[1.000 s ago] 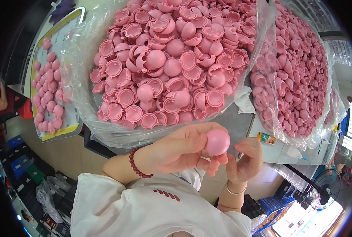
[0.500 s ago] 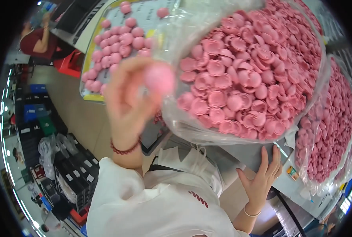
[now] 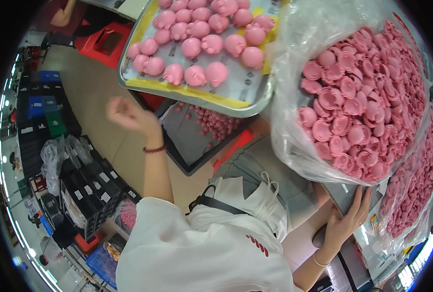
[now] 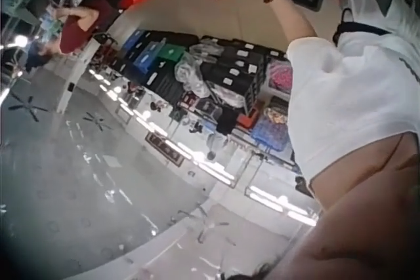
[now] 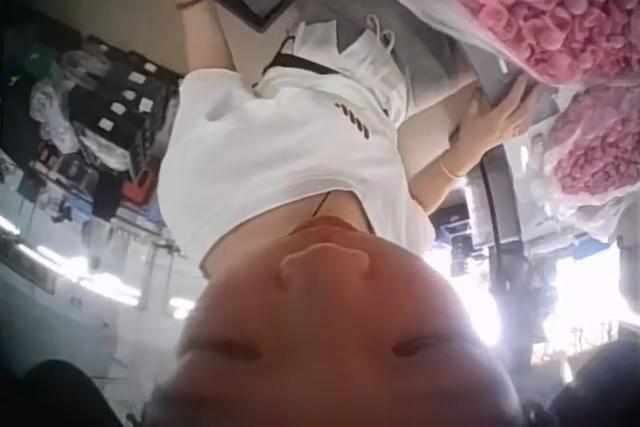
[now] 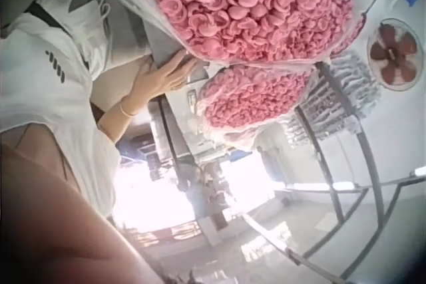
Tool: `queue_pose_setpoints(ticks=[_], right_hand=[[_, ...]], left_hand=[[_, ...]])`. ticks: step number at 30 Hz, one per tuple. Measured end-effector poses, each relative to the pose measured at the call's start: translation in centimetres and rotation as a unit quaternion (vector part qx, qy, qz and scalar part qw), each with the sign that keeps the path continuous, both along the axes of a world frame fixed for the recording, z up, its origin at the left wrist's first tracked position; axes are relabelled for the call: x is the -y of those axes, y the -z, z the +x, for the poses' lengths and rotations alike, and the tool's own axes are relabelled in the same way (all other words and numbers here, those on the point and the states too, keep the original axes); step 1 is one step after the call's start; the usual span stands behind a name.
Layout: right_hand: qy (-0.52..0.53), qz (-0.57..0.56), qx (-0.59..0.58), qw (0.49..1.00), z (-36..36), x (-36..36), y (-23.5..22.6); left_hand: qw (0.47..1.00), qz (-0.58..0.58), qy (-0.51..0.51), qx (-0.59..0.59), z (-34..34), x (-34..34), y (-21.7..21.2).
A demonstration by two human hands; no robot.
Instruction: Applying glue to plastic halves and joining them to assemble small toy pigs.
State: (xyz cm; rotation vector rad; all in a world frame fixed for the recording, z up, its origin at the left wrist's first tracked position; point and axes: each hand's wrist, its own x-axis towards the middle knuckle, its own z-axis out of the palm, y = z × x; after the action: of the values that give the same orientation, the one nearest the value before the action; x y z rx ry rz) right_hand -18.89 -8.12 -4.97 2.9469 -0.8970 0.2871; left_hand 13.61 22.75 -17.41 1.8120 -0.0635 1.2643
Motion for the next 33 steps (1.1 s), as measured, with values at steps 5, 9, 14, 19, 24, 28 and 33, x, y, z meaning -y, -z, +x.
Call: queue_pose_setpoints(ticks=[5, 9, 14, 19, 24, 28, 33], right_hand=[[-0.003, -0.034, -0.016, 0.999, 0.7, 0.0, 0.3], [-0.060, -0.038, -0.032, 0.997, 0.6, 1.5, 1.3], [-0.091, -0.113, -0.129, 0.981, -2.2, 3.5, -0.2], [-0.084, -0.138, -0.189, 0.969, -3.5, 5.1, -1.1], [-0.051, -0.150, -0.214, 0.964, -2.9, 5.0, -1.8], [-0.052, -0.154, -0.207, 0.965, -3.3, 4.5, -1.2], [-0.039, -0.158, -0.196, 0.967, -3.5, 4.1, -0.5]], left_hand=[[0.916, -0.041, -0.027, -0.398, -1.6, -6.8, 24.8], [0.826, -0.082, 0.103, -0.547, -3.1, -18.6, 42.3], [0.808, -0.098, 0.265, -0.517, 0.3, -9.4, 43.3], [0.795, -0.068, 0.264, -0.542, 4.6, -8.3, 42.6], [0.781, -0.041, 0.261, -0.566, 7.1, -8.1, 43.1], [0.767, -0.017, 0.264, -0.584, 8.0, -7.9, 44.3], [0.734, 0.029, 0.295, -0.611, 7.0, -5.9, 45.4]])
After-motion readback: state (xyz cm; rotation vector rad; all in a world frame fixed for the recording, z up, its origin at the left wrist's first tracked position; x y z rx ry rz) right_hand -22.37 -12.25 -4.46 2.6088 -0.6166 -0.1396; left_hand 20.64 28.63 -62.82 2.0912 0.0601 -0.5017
